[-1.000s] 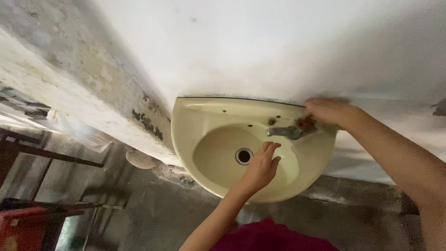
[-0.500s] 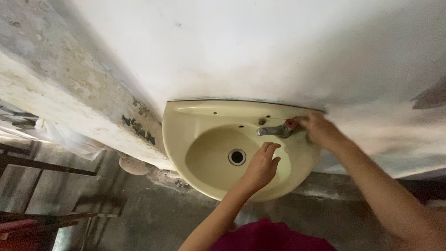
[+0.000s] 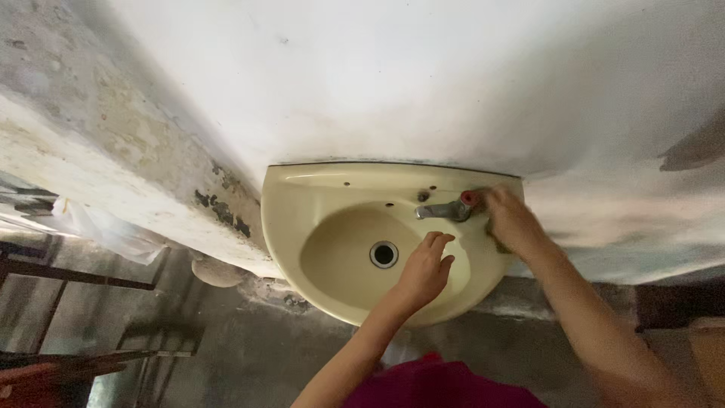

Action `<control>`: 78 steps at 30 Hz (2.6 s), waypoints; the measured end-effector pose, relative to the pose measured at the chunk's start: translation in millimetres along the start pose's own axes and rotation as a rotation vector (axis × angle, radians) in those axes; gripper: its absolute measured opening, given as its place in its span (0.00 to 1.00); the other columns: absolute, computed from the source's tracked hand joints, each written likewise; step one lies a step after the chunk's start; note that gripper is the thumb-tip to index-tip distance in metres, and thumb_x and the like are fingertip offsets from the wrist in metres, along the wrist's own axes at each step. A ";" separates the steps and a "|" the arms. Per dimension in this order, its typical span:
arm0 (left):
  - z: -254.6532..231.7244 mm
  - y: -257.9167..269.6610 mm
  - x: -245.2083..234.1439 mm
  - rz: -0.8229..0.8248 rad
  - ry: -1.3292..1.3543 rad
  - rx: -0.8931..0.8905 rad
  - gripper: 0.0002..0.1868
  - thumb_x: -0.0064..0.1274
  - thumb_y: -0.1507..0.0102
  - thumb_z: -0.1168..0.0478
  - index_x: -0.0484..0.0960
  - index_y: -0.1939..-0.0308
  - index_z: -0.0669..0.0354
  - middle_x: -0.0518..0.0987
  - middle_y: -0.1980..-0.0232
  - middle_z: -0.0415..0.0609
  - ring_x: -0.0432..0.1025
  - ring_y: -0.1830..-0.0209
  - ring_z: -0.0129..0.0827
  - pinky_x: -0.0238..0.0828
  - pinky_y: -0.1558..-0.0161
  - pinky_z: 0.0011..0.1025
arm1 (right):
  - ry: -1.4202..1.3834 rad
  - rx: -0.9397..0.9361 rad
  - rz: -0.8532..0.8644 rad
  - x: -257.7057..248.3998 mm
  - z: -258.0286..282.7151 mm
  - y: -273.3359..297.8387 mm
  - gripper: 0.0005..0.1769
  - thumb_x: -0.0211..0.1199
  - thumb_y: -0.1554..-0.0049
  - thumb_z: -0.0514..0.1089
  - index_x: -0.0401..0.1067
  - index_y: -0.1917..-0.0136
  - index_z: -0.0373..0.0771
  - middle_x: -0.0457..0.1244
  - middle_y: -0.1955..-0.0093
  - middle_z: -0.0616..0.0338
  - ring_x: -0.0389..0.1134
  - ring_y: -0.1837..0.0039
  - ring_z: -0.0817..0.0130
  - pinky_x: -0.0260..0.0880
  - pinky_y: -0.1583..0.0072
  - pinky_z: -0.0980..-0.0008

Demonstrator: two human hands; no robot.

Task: The person scrubs the inside of a wall-mounted sink with a small dark object, then wipes the basin and faucet with a cloth. They repeatedly rinse the cloth under running water and continue wiping the sink surfaces.

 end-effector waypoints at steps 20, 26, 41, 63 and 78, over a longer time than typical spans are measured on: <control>14.8 8.9 -18.3 -0.002 0.006 -0.016 0.19 0.52 0.35 0.69 0.73 0.40 0.67 0.73 0.38 0.65 0.72 0.43 0.62 0.71 0.44 0.48 | -0.154 0.082 0.257 4.9 57.3 63.0 0.23 0.56 0.40 0.36 0.67 0.31 0.38 0.61 0.35 0.51 0.71 0.42 0.59 0.76 0.43 0.61; 12.8 9.8 -26.4 0.046 -0.033 -0.066 0.19 0.51 0.35 0.68 0.73 0.39 0.66 0.73 0.37 0.64 0.73 0.45 0.59 0.72 0.47 0.47 | -0.033 -0.144 -0.225 19.1 79.9 58.2 0.29 0.60 0.47 0.34 0.71 0.31 0.42 0.62 0.38 0.50 0.71 0.45 0.57 0.77 0.47 0.59; 13.9 25.4 -27.1 0.051 -0.007 -0.012 0.19 0.52 0.35 0.69 0.74 0.40 0.67 0.73 0.37 0.64 0.72 0.43 0.60 0.71 0.43 0.47 | 0.022 0.135 -0.309 -9.2 10.1 35.6 0.26 0.55 0.39 0.30 0.68 0.29 0.43 0.60 0.30 0.44 0.68 0.33 0.50 0.74 0.34 0.51; 38.2 26.4 -25.2 0.016 0.033 -0.206 0.25 0.51 0.31 0.65 0.66 0.31 0.70 0.72 0.36 0.66 0.72 0.41 0.58 0.71 0.44 0.45 | -0.478 0.119 -0.142 76.6 88.5 78.8 0.18 0.54 0.35 0.44 0.70 0.36 0.34 0.65 0.36 0.49 0.71 0.41 0.52 0.73 0.40 0.58; 39.4 29.6 -60.5 -0.344 0.358 -0.507 0.15 0.55 0.32 0.55 0.88 0.51 0.64 0.84 0.68 0.58 0.73 0.71 0.28 0.70 0.67 0.30 | -0.486 0.341 0.315 20.0 95.1 105.7 0.19 0.62 0.37 0.55 0.76 0.42 0.40 0.72 0.50 0.45 0.72 0.50 0.51 0.74 0.48 0.55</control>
Point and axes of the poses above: each hand's wrist, its own y-axis away from the middle knuckle, its own x-axis out of the palm, z = x × y, the point moved 2 cm from there along -y, towards the middle knuckle
